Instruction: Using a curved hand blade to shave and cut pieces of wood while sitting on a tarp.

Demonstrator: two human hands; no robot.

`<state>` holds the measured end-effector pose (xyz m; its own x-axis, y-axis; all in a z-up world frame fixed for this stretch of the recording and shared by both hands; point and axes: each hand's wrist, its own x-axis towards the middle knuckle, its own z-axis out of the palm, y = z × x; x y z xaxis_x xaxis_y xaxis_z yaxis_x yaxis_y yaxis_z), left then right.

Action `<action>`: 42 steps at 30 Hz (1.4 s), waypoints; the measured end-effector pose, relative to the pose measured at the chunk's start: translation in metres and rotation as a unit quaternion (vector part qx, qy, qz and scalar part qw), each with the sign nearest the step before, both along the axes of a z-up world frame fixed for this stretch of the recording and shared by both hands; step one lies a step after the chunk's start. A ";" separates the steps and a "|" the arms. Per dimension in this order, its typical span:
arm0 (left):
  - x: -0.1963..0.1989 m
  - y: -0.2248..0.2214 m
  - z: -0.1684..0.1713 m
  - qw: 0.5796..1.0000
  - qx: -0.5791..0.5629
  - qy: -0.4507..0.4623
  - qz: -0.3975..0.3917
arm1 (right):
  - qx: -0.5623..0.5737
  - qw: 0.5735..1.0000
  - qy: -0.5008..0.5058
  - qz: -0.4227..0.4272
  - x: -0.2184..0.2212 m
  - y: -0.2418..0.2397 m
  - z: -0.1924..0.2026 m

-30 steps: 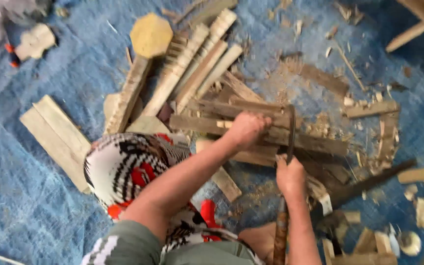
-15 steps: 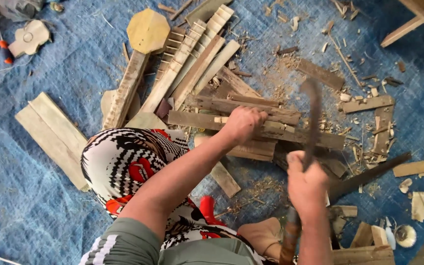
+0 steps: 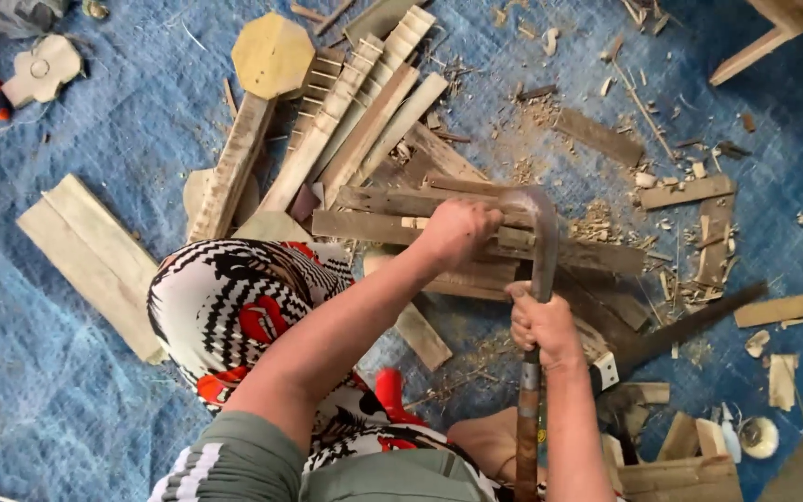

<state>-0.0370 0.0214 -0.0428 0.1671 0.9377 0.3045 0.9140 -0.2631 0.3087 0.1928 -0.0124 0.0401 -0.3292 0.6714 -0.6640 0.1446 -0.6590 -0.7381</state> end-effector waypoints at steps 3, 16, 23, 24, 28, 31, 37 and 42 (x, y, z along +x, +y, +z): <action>-0.002 0.002 -0.019 1.000 0.001 -0.009 -0.012 | -0.054 0.983 0.173 0.005 0.019 0.002 -0.030; -0.002 0.001 0.030 0.994 -0.112 -0.005 0.009 | 0.240 0.933 -0.269 -0.003 -0.029 -0.024 0.119; 0.014 0.002 0.003 0.999 -0.037 0.019 0.010 | 0.114 0.874 -0.445 0.157 -0.007 0.002 -0.035; 0.010 0.004 0.015 0.998 -0.032 0.046 0.014 | 0.115 0.864 -0.461 0.170 -0.011 0.004 -0.033; 0.007 0.003 0.005 0.998 -0.046 0.044 -0.006 | 0.162 0.829 -0.486 0.226 -0.021 -0.002 0.001; 0.000 -0.004 0.013 1.000 -0.022 -0.008 -0.011 | 0.108 0.925 -0.351 0.100 0.005 0.004 -0.033; -0.003 -0.007 0.004 1.000 -0.017 0.011 0.006 | 0.065 0.982 -0.177 0.011 -0.013 -0.006 0.011; -0.007 0.003 -0.008 0.999 0.025 0.018 0.023 | 0.212 0.896 -0.388 0.044 -0.021 -0.017 0.133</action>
<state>-0.0439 0.0240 -0.0510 0.1359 0.9286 0.3454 0.9358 -0.2348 0.2631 0.1721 -0.0296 0.1732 0.0577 0.9116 -0.4070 0.7604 -0.3044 -0.5738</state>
